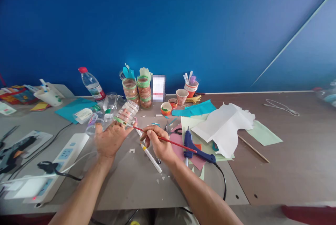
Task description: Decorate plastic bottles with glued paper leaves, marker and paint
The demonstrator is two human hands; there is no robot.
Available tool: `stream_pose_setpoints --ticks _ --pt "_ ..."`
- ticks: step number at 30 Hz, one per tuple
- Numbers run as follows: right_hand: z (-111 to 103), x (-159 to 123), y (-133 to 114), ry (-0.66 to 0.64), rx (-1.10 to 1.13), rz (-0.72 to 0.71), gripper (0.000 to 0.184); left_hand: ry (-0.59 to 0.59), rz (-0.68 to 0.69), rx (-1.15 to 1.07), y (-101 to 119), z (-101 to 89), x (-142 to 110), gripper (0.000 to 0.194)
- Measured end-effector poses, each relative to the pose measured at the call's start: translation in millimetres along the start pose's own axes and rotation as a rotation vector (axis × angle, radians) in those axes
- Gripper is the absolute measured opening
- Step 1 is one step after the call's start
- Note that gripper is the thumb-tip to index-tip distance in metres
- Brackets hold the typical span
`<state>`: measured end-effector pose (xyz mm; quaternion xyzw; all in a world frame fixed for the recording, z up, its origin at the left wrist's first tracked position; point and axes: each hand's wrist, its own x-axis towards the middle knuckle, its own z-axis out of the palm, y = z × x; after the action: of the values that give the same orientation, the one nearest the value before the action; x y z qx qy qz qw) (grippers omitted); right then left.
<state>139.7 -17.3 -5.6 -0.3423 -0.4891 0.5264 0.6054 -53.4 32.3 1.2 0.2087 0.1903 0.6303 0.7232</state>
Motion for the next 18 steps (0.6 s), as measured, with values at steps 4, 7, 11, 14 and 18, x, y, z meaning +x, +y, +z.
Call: stream_pose_setpoints --ticks 4,7,11,14,18 --pt "0.1 0.6 2.0 0.006 -0.056 0.001 0.033 0.026 -0.019 -0.123 1.3 6.6 -3.0 0.075" --pt "-0.6 1.1 1.5 0.031 -0.035 -0.007 0.032 0.043 -0.027 -0.131 2.2 9.0 -3.4 0.078" --pt "-0.3 0.2 1.6 0.0 -0.008 -0.017 0.031 0.029 -0.037 -0.093 0.9 9.2 -4.2 0.073" --pt "-0.4 0.0 1.6 0.0 -0.04 0.001 0.03 0.015 -0.026 -0.1 0.5 9.2 -5.3 0.073" --pt "-1.0 1.0 -0.2 0.03 -0.029 0.004 0.029 0.033 -0.028 -0.104 1.2 8.4 -4.3 0.074"
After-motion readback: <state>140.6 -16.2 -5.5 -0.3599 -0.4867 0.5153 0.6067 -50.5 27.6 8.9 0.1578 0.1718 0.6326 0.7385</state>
